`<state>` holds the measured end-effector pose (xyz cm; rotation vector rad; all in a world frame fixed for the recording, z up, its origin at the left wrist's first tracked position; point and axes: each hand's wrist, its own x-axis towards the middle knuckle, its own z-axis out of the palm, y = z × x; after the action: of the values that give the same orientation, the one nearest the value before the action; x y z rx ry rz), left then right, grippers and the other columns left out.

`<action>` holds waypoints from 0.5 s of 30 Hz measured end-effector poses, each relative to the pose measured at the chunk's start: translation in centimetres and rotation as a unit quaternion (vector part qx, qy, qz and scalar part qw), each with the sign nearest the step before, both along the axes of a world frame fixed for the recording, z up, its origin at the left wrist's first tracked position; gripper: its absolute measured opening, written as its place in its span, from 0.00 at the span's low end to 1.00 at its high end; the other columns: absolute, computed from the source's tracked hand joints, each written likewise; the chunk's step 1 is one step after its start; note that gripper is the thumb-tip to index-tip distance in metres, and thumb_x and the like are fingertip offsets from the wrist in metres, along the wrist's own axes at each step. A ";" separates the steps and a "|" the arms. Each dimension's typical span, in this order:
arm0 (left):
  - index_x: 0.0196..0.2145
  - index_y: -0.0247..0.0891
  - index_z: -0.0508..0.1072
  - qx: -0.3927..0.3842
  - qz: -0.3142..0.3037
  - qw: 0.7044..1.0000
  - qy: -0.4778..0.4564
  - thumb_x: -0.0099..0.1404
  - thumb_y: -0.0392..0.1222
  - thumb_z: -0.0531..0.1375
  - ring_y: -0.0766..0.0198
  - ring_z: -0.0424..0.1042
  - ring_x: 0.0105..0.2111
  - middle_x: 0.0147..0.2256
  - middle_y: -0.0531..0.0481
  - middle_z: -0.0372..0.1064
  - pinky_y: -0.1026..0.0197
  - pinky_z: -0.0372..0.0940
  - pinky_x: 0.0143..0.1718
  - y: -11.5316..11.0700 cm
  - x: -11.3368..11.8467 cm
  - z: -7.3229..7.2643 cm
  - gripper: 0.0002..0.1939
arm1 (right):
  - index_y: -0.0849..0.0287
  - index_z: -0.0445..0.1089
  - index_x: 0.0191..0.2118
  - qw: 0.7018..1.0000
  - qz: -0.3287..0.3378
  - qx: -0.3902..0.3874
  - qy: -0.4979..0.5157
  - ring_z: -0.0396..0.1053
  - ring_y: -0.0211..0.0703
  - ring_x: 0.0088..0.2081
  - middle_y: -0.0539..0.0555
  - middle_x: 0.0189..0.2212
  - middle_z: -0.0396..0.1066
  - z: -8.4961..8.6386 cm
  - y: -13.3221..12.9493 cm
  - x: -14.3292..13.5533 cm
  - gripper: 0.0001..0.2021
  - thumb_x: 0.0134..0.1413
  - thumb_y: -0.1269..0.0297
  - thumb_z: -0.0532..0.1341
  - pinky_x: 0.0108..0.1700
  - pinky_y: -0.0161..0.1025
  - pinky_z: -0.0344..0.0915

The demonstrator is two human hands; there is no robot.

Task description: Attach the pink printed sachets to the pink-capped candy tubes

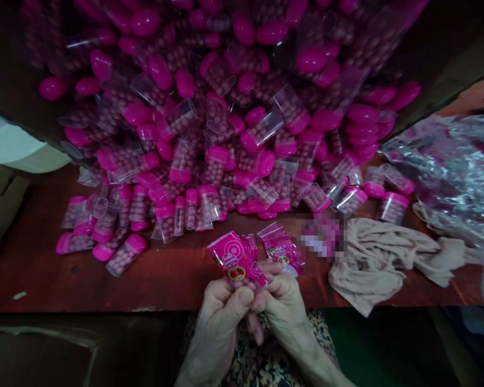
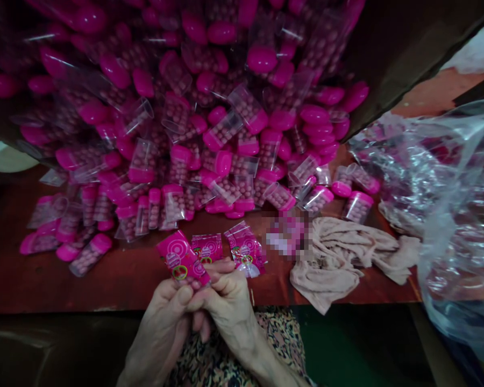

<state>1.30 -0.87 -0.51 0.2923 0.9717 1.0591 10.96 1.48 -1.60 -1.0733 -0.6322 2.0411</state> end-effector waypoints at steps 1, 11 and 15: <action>0.24 0.32 0.74 -0.001 -0.005 1.000 -0.002 0.50 0.52 0.65 0.73 0.60 0.12 0.13 0.56 0.61 0.70 0.59 0.14 -0.1 -0.1 0.0 0.17 | 0.62 0.64 0.09 1.000 0.004 -0.005 0.004 0.54 0.27 0.06 0.46 0.05 0.60 -0.1 0.0 0.0 0.19 0.34 0.54 0.68 0.08 0.23 0.50; 0.22 0.34 0.73 -0.020 0.007 0.999 0.047 0.50 0.54 0.65 0.68 0.63 0.13 0.14 0.52 0.65 0.65 0.60 0.15 -0.8 -0.2 -0.3 0.18 | 0.61 0.65 0.10 0.998 0.053 -0.025 0.016 0.54 0.27 0.07 0.46 0.06 0.60 0.0 -0.3 -0.5 0.20 0.37 0.51 0.66 0.09 0.25 0.49; 0.31 0.39 0.75 0.044 0.113 0.960 0.252 0.57 0.51 0.60 0.60 0.71 0.27 0.31 0.47 0.73 0.56 0.69 0.28 -3.3 -2.4 1.6 0.13 | 0.58 0.73 0.18 0.972 0.056 0.159 -0.166 0.60 0.31 0.12 0.46 0.10 0.64 1.5 -0.3 2.1 0.10 0.43 0.60 0.65 0.15 0.28 0.57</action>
<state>-1.06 -4.15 1.10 0.5522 1.4430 1.2686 13.02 1.15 -0.07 -1.2147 -1.1717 1.7818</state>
